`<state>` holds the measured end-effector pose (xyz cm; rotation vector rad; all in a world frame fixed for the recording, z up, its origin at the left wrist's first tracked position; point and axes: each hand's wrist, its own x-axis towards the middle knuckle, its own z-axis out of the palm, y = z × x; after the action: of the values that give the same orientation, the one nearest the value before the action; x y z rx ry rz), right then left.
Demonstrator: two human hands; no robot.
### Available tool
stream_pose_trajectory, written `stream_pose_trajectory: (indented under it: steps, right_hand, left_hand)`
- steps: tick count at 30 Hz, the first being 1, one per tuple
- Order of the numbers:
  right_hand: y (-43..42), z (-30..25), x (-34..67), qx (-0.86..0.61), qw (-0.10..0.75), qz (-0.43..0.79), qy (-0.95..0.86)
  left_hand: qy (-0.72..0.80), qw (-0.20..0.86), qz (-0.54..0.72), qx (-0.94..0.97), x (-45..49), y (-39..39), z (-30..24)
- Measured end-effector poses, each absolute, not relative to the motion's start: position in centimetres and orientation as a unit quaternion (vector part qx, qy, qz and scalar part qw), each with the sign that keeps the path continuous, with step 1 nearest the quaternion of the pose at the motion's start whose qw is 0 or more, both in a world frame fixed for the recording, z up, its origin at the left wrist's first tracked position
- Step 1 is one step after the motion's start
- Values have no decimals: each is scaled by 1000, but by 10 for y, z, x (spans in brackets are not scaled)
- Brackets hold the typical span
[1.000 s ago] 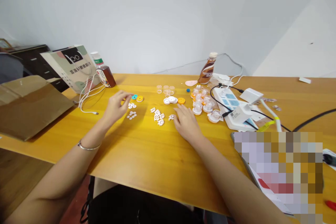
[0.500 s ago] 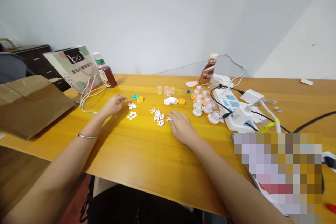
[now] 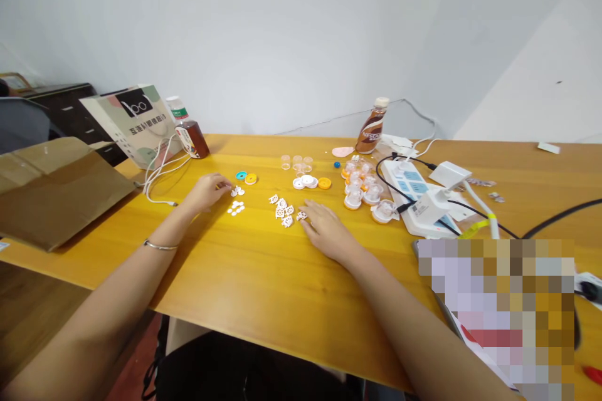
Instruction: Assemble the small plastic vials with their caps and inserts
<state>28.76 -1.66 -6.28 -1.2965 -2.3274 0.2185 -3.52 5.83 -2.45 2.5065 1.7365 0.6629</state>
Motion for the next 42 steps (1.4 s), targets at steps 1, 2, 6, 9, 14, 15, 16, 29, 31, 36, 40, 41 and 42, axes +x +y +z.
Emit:
stream_pose_trajectory:
  steps: [1,2,6,9,14,15,16,29,31,36,40,41,42]
  right_hand:
    - [-17,-63,288,-472,228,77,-848]
    - [-17,-62,288,-472,223,73,-850]
    - [-16,-62,288,-475,208,58,-853]
    - [-15,-64,288,-474,207,51,-854]
    - [-14,-68,289,-473,213,46,-854]
    - [-14,-68,289,-473,214,47,-854]
    - [-14,-67,289,-473,215,49,-853]
    - [-14,-69,290,-467,227,58,-853]
    - [-13,-71,291,-467,224,56,-853]
    - [-13,-70,291,-470,221,58,-852]
    - [-14,-68,291,-469,221,62,-853]
    - [-14,-67,291,-470,220,62,-852]
    - [-14,-67,291,-470,220,62,-852]
  left_hand:
    - [560,4,221,798,-33,55,-20]
    - [560,-1,231,795,-29,49,-16]
    - [459,77,263,845,1,17,-2]
    - [316,184,174,914,28,-7,-1]
    - [249,225,85,938,48,-23,-11]
    - [251,221,85,939,48,-22,-12]
    - [255,214,87,939,47,-21,-13]
    - [299,199,109,927,38,-10,-11]
    - [300,204,112,925,38,-11,-10]
    - [307,203,112,923,38,-10,-11]
    - [317,203,109,920,37,-10,-12]
    - [319,205,110,919,36,-10,-12]
    - [319,207,112,918,36,-10,-12]
